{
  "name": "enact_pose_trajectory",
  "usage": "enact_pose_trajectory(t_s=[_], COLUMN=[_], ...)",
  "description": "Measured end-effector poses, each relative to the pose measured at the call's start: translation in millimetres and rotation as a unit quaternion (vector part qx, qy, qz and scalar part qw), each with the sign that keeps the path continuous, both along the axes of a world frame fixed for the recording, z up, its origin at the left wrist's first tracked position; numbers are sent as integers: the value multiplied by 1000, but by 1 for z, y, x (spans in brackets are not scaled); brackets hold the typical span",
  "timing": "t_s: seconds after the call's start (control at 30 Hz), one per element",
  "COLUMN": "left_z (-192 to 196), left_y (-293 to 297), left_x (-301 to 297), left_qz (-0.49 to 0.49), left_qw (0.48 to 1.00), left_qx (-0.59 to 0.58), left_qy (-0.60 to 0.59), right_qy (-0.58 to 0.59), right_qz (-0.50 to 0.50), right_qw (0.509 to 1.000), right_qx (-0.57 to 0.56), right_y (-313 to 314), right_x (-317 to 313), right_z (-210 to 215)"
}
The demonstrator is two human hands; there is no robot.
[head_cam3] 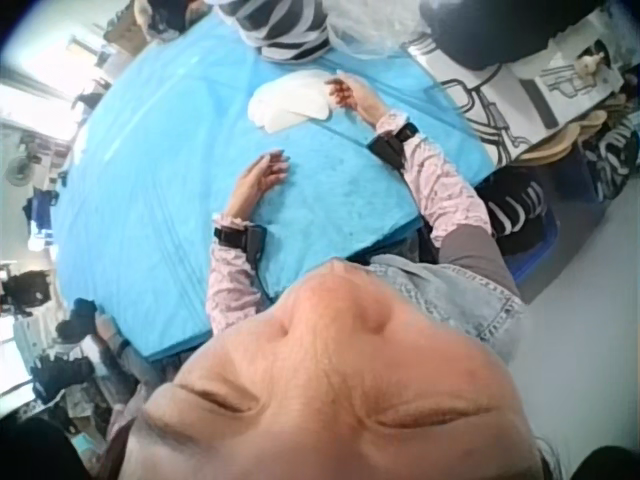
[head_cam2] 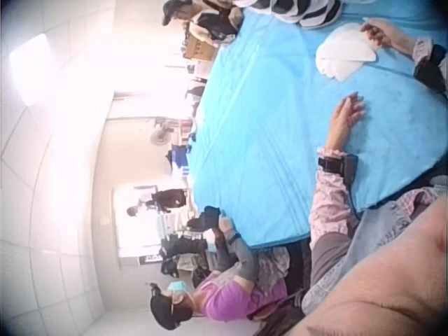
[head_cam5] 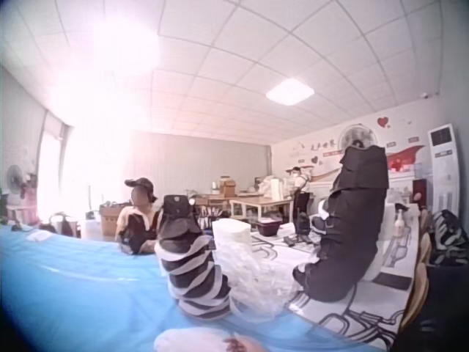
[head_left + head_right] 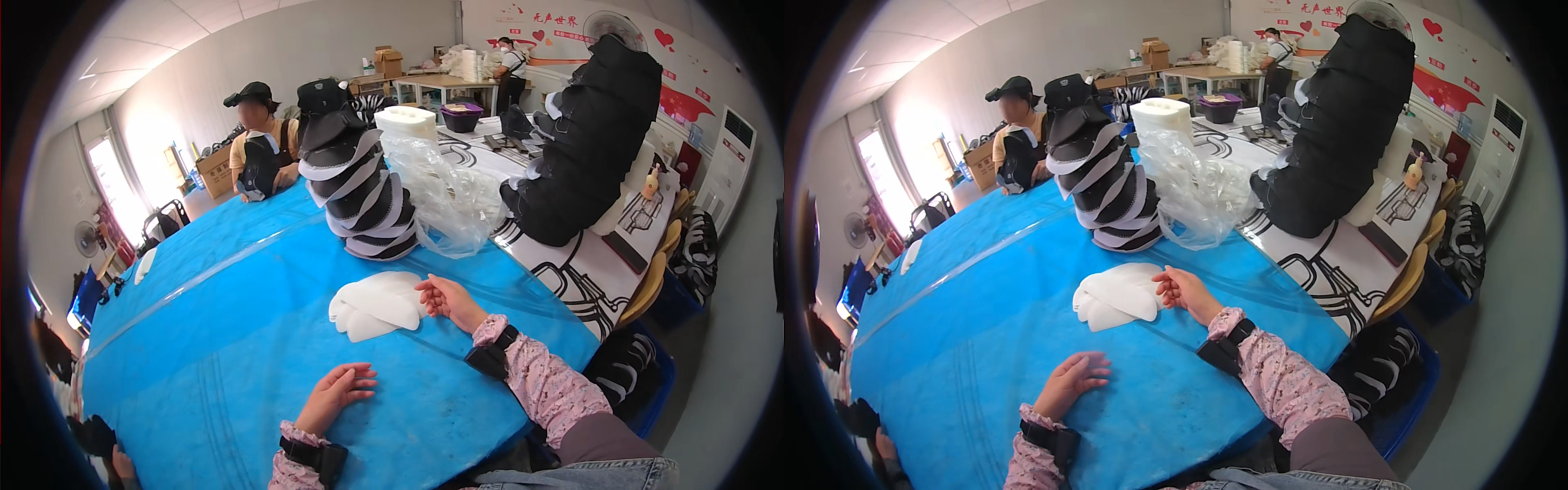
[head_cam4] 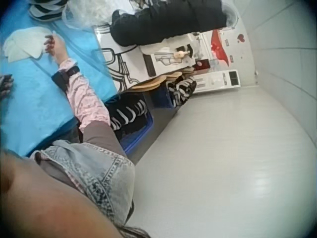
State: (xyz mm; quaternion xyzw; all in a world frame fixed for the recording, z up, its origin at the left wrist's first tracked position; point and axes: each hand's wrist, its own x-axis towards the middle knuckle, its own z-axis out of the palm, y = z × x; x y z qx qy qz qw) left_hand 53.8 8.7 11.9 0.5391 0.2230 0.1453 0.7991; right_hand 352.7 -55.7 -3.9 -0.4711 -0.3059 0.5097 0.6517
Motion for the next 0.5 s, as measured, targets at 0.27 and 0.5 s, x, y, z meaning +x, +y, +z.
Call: enact_pose_trajectory(t_s=[0.27, 0.5], left_z=[-14, 1], left_y=[-1, -3], left_x=[-3, 4], left_qz=[-19, -21], left_qw=[1000, 1000], left_qx=[6, 21], left_qy=[-1, 8], right_qy=[-19, 68], right_qz=[6, 39], right_qw=[1000, 993], right_qx=[5, 83], right_y=[-3, -6], right_x=[0, 5], right_z=[-9, 9])
